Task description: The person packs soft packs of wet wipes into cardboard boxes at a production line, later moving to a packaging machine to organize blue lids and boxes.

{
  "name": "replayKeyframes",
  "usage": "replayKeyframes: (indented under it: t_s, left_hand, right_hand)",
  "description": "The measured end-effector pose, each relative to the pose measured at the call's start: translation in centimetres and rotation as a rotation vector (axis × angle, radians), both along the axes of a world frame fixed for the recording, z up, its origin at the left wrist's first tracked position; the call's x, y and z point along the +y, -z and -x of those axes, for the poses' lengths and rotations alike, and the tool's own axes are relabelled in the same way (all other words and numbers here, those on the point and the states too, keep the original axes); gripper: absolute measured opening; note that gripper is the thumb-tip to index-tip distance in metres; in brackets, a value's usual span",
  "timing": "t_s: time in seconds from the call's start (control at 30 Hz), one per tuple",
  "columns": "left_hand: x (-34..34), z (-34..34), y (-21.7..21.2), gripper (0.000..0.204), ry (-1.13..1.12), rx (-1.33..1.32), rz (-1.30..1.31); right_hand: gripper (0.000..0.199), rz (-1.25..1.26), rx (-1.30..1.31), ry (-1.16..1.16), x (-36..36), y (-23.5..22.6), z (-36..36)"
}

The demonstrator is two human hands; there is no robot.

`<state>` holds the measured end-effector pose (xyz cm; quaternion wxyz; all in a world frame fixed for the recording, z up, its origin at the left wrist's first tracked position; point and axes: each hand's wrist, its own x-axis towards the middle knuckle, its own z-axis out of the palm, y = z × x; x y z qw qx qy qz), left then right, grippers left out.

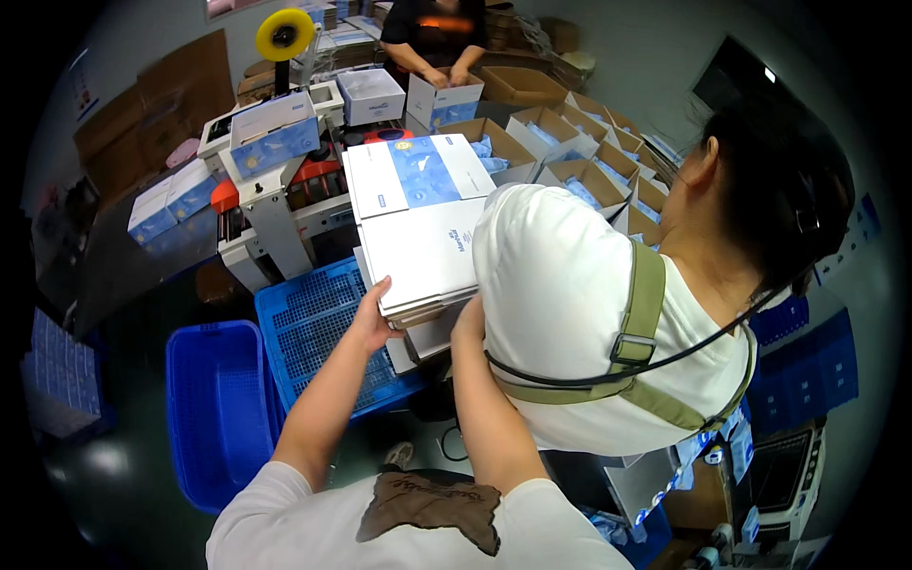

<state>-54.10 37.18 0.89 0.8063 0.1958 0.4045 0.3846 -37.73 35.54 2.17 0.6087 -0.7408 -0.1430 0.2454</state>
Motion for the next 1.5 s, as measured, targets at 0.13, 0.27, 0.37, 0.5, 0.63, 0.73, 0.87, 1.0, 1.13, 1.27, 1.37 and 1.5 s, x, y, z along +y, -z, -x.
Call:
replayKeyframes:
  t_s: [0.13,0.27,0.37,0.5,0.63,0.73,0.87,1.0,1.13,1.27,1.37,1.5]
  left_hand:
    - [1.0,-0.1,-1.3,0.072,0.078,-0.031,0.051]
    - [0.7,0.7,-2.5,0.065,0.059,0.002,0.025]
    - [1.4,1.7,-1.6,0.07,0.079,0.021,0.004]
    - [3.1,2.3,-0.9,0.071,0.127,0.032,0.039]
    - [3.8,2.1,-1.2,0.066,0.131,-0.053,-0.011]
    - [5.3,4.6,0.1,0.054,0.063,-0.201,-0.045]
    - [7.6,10.6,-0.3,0.053,0.133,0.02,-0.034]
    - [3.5,16.0,-4.6,0.06,0.301,0.17,-0.402]
    - [2.5,10.9,-7.6,0.061,0.285,0.278,-0.436]
    - [0.8,4.8,-10.0,0.064,0.354,0.332,-0.509]
    - [-0.3,2.5,-11.0,0.066,0.388,0.321,-0.593]
    - [-1.7,-1.9,-13.1,0.069,0.447,0.254,-0.694]
  right_hand:
    - [0.054,-0.24,0.031,0.069,4.7,6.3,-5.7]
    - [0.048,-0.755,0.559,0.025,5.8,2.4,-5.9]
    - [0.049,-0.708,0.581,0.075,4.8,1.4,-6.2]
    - [0.087,-0.452,0.35,0.179,4.8,5.4,-9.4]
    - [0.075,-0.305,0.101,0.251,4.7,4.9,-11.0]
    - [0.059,-0.126,-0.141,0.196,2.9,4.4,-7.7]
    - [0.061,-0.016,-0.279,0.119,-2.8,5.5,-1.0]
    - [0.057,0.066,0.102,-0.592,-7.3,3.6,-1.8]
    - [0.089,-0.146,0.807,-1.077,-5.5,2.8,-0.3]
    - [0.098,0.075,0.326,-0.769,-6.2,3.1,2.1]
    - [0.097,-0.056,0.111,-0.805,-7.8,2.0,1.1]
    - [0.103,-0.378,-0.057,-0.833,-16.8,-10.2,-2.2]
